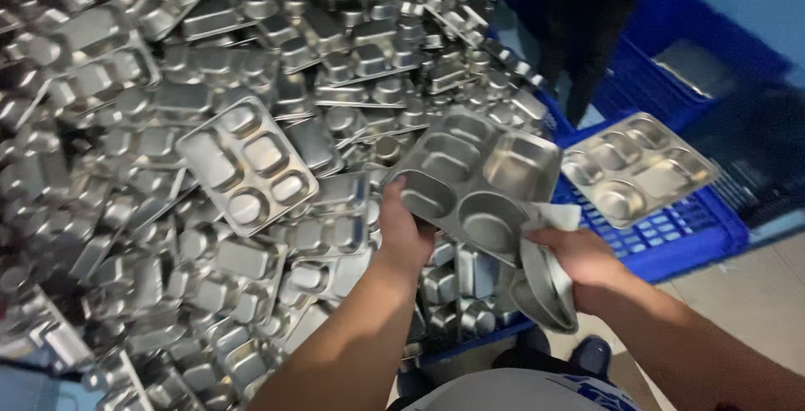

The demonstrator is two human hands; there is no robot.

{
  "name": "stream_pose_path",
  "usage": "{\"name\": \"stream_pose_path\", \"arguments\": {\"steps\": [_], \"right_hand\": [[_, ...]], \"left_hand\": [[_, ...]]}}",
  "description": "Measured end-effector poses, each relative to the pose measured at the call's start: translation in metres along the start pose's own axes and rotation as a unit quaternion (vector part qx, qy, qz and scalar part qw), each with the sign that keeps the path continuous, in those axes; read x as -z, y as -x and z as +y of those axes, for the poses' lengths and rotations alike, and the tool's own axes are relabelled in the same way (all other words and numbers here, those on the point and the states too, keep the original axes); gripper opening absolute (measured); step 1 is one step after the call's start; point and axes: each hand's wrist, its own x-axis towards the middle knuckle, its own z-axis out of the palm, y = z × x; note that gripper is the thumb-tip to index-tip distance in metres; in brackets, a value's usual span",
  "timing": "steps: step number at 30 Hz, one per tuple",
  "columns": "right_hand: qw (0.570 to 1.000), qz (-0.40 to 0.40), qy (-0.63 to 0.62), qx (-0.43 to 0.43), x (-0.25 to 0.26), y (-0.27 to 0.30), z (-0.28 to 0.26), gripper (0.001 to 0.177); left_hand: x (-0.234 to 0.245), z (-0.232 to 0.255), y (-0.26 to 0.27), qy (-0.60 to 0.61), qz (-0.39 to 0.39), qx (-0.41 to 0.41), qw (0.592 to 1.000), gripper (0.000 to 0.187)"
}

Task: The person picks up stainless steel compartment trays from a large pile and wipes them with a white cloth. The person places the wiped trays into a blue crate. Other people are visible in the background performing similar tasks.

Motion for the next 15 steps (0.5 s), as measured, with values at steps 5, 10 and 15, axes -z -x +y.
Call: {"name": "stream_pose_path", "arguments": {"steps": [5,10,15], "right_hand": [[0.987,0.029,-0.153,-0.028,0.072,-0.008,0.001,0.034],[0.985,0.128,-0.094,-0.063,0.132,-0.019,-0.005,0.033],[0.986,0.148,-0.050,0.062,0.176,-0.049,-0.022,0.036]], "left_hand": [[0.005,-0.084,-0.042,-0.288,-0.062,0.148,0.944,0.031],[-0.029,-0.157,-0.072,-0.343,-0.061,0.171,0.921,0.029],[-0.091,-0.198,-0.094,-0.320,-0.098,0.127,0.934,0.044]]}}
